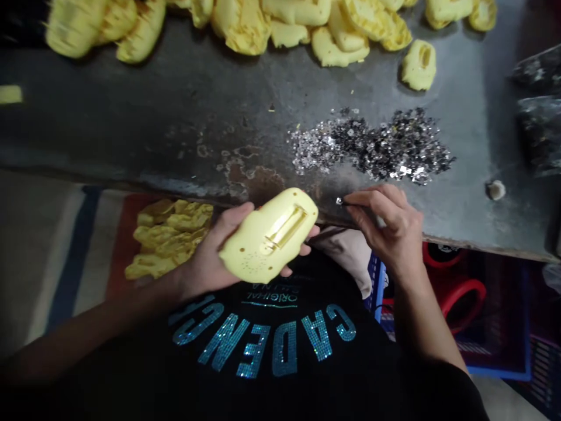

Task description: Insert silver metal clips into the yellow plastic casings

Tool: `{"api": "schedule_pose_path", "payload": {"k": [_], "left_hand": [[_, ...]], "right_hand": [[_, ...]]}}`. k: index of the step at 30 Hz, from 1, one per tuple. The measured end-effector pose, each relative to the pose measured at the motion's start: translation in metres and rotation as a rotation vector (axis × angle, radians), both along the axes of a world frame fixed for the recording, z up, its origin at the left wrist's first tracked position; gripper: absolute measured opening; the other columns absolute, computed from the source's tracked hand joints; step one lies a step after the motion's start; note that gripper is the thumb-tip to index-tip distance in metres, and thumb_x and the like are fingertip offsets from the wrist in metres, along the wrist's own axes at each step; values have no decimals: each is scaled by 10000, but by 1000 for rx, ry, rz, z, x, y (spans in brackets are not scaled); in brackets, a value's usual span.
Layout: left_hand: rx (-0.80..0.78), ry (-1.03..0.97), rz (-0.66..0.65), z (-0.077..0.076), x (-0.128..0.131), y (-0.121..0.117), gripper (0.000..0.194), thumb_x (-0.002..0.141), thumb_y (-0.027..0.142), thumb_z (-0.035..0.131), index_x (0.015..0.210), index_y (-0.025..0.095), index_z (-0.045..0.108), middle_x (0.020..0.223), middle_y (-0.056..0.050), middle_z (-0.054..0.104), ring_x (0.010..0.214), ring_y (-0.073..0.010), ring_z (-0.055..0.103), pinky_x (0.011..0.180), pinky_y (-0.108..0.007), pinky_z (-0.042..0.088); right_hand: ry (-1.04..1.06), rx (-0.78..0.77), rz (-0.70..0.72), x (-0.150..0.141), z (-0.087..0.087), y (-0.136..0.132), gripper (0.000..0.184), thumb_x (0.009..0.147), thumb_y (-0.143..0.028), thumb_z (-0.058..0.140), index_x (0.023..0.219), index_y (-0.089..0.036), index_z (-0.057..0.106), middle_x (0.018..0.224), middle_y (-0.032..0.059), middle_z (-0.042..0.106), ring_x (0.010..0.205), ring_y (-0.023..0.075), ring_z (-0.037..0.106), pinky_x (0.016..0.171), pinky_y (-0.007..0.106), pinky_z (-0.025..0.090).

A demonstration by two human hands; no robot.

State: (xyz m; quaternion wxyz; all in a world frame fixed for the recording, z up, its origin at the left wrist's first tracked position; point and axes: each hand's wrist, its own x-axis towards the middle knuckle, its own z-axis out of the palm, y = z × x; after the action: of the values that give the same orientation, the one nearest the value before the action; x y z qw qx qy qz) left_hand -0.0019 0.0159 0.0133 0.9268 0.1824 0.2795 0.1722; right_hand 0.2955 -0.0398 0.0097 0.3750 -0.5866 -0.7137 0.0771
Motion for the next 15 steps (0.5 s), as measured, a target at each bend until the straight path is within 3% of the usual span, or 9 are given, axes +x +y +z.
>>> {"api": "schedule_pose_path", "payload": {"k": [3,7,10,15], "left_hand": [[-8,-26,-41,2,1,-2,835,897,725,945,1557,239,784,1380,-153,916,1190,-410,909,800,-413,752],[-15,-11,-18,3,-2,-6,780,920,711,924,1555,276,790,1515,-133,874,1314,-455,874,803,-426,760],[-28,-20,29,-1,-5,-10,763,964,676,900,1584,252,764,1557,-132,854,1375,-439,852,884,-428,761],[22,-68,25,-4,-6,-11,705,1020,675,845,1554,224,760,1370,-84,922,1335,-377,867,925,-393,737]], "right_hand": [[10,43,131,-22,22,-2,212,1101,-188,838,1217,-365,823,1114,2,907,960,267,855,843,481,614],[-32,32,182,-40,33,-1,224,1113,-202,823,1235,-390,817,1142,2,910,985,285,863,860,516,621],[-22,23,192,-45,34,0,210,1109,-211,831,1235,-380,818,1136,19,898,983,282,854,847,506,644],[-14,102,195,-47,31,0,264,1068,-161,874,1243,-346,805,1089,26,879,936,255,836,839,460,669]]}}
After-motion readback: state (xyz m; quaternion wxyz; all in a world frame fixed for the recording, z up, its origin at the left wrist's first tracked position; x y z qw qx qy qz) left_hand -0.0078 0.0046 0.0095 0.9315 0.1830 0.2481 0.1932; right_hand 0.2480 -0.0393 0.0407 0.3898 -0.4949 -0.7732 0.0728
